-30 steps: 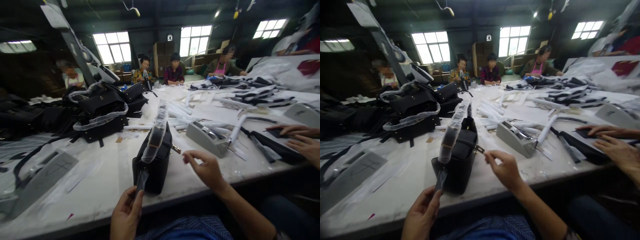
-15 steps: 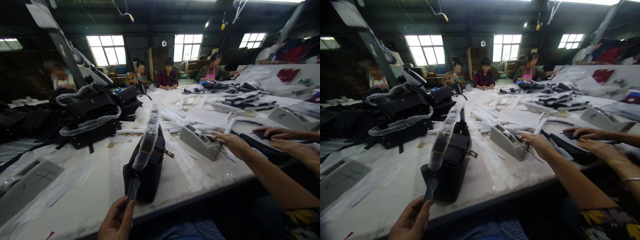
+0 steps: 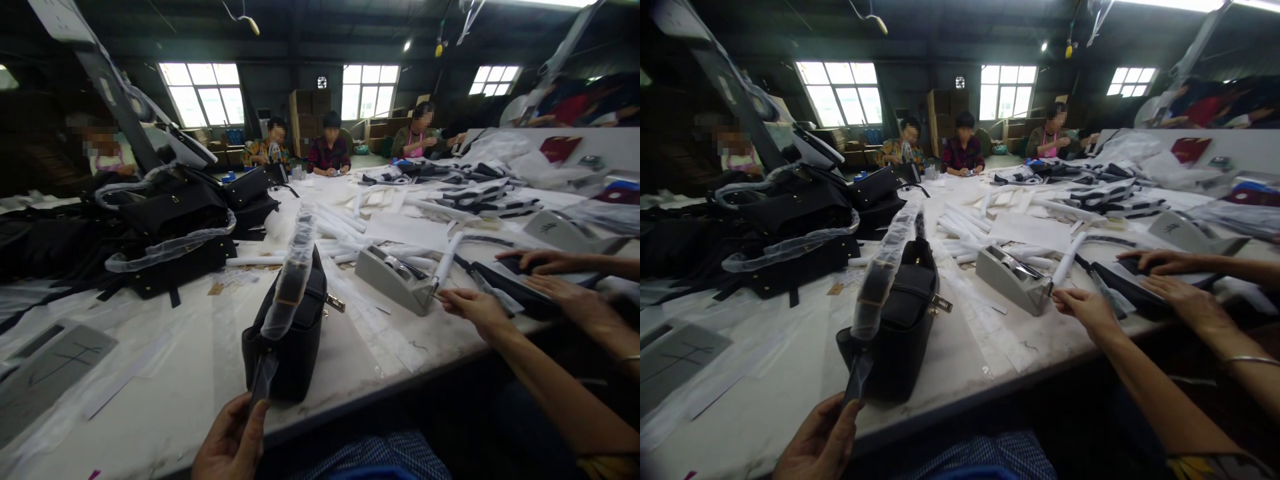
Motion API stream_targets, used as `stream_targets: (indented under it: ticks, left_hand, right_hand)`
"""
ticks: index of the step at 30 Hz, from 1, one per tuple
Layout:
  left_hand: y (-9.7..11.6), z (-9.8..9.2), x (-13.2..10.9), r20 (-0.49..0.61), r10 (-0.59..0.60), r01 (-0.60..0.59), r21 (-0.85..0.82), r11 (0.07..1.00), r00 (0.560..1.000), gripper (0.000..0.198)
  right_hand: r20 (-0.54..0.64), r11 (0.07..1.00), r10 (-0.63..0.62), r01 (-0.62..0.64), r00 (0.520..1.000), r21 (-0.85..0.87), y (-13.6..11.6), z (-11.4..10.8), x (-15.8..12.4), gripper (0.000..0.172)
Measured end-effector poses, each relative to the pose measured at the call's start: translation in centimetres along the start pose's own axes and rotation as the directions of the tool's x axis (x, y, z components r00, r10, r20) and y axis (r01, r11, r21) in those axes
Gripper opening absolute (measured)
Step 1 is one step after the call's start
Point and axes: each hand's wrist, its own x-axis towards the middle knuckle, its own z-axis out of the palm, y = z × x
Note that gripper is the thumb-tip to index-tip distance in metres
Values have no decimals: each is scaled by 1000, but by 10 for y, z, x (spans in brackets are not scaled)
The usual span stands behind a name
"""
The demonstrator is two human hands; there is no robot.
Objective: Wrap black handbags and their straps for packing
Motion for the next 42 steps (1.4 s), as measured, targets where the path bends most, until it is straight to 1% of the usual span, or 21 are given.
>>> stream_targets:
  ticks: [3,4,6,8,11,13,14,16,19,21,24,26,28,29,30,32,34,35,36,38,42]
  left_hand:
    - [-2,1,0,6,-31,31,-46,998,999,65]
    - [-2,2,-2,-6,-20,19,-54,998,1000,64]
    - [-1,6,-6,-37,21,-23,-61,998,999,63]
    - [-1,8,-8,-53,63,-66,-53,996,997,63]
    - [-1,7,-8,-21,100,-100,-12,995,995,63]
    - [-2,5,-7,15,154,-154,31,988,988,58]
    - [-2,4,-6,31,197,-199,52,979,980,52]
    - [-2,2,-7,66,293,-298,85,951,954,39]
    - [-2,1,-8,116,373,-385,106,917,921,27]
    - [-3,-1,-9,130,391,-404,104,909,911,24]
    - [-3,-4,-9,142,375,-388,81,918,916,23]
    - [-1,-5,-9,149,289,-296,27,955,946,27]
    - [2,-6,-12,173,145,-136,-65,989,974,34]
    - [4,-6,-13,202,72,-48,-118,992,977,36]
    - [6,-5,-15,245,8,36,-175,984,969,37]
    - [9,-6,-19,363,-79,191,-283,940,928,32]
    - [12,-6,-21,477,-135,331,-355,874,869,29]
    - [14,-7,-21,514,-154,383,-377,844,844,29]
    - [14,-8,-21,533,-170,417,-387,822,829,30]
    - [15,-9,-21,533,-203,450,-386,806,821,33]
    - [16,-10,-19,505,-251,459,-342,820,826,36]
  right_hand:
    - [0,1000,-21,21,1000,0,8,11,-27,43]
    - [41,999,-35,36,999,-8,8,19,-42,45]
    - [192,996,-73,81,979,-32,5,42,-78,43]
    - [390,992,-97,122,916,-39,-2,75,-117,37]
    - [641,995,-95,89,762,41,-18,132,-172,33]
    - [751,994,-100,39,653,99,-29,168,-201,32]
    - [782,992,-109,24,614,120,-33,184,-212,32]
    - [805,990,-128,22,579,142,-39,210,-227,34]
    - [797,994,-110,54,594,97,-44,235,-235,39]
    - [785,995,-72,94,615,18,-46,242,-234,42]
    - [789,978,-52,190,613,-83,-50,244,-231,44]
    - [790,968,-46,223,611,-116,-50,243,-229,43]
    - [782,975,-4,176,623,-135,-47,242,-226,44]
    - [789,983,23,130,614,-130,-43,242,-224,45]
    - [806,991,39,83,590,-108,-38,242,-222,46]
    - [862,1000,4,19,506,-16,-28,241,-218,44]
    - [904,995,-89,0,418,98,-20,240,-215,40]
    - [913,990,-129,3,387,139,-17,239,-214,38]
    - [915,987,-157,20,372,162,-15,238,-215,36]
    - [902,980,-197,113,384,166,-14,237,-218,34]
    - [822,906,-301,413,483,90,-16,237,-228,30]
